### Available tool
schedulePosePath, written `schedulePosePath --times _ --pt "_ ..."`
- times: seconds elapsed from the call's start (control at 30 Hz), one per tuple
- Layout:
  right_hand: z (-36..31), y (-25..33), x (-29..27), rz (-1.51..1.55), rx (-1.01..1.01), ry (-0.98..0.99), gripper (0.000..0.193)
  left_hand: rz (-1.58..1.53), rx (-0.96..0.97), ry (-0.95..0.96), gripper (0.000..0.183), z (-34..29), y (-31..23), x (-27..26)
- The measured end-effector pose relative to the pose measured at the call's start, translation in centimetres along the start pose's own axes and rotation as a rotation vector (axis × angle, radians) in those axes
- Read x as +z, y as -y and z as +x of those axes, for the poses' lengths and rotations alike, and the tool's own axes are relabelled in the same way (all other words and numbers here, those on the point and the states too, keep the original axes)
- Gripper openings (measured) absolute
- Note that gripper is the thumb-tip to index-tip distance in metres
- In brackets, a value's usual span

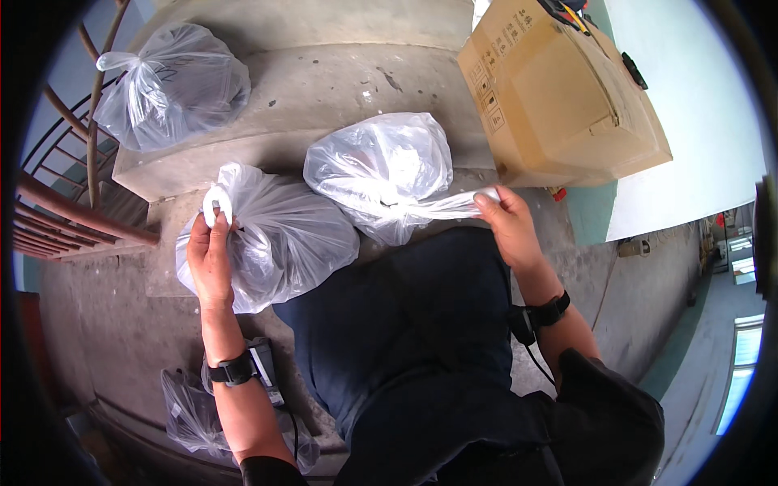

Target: Gathering shoe upper components from a rack and placing them into plastic bags, then tying the bags.

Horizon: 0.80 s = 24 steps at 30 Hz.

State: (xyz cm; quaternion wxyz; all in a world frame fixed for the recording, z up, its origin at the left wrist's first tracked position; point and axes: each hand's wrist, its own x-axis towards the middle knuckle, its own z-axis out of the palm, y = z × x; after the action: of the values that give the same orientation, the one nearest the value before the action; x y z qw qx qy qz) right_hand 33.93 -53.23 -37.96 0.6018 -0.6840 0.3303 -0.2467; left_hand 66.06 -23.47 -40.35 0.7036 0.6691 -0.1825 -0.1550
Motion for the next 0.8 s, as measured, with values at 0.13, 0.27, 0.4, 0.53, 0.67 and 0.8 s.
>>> schedulePosePath --times 0.13,0.27,0.4,0.53,0.67,0.8 --pt "1.3 2.1 3.5 0.628 0.116 0.296 0.021 0.071 0.016 0.015 0.024 0.0 0.2 -0.3" --pt "2.0 7.4 8.0 0.348 0.057 0.578 0.033 0.154 0.066 -0.008 0.022 0.0 0.1 0.1" --pt "4.1 10.0 14.9 -0.152 -0.663 0.699 0.038 0.237 0.096 -0.011 0.023 0.3 0.6 0.1" --pt "4.5 13.1 21.5 -0.75 -1.157 0.594 0.028 0.218 0.121 0.002 0.023 0.5 2.0 -0.4" --pt "6.8 11.6 26.6 -0.847 -1.154 0.581 0.03 0.341 0.176 0.053 0.023 0.0 2.0 -0.9" --pt "6.8 13.5 29.7 -1.215 -1.205 0.716 0.008 0.238 0.115 0.076 0.037 -0.4 0.1 -1.4"
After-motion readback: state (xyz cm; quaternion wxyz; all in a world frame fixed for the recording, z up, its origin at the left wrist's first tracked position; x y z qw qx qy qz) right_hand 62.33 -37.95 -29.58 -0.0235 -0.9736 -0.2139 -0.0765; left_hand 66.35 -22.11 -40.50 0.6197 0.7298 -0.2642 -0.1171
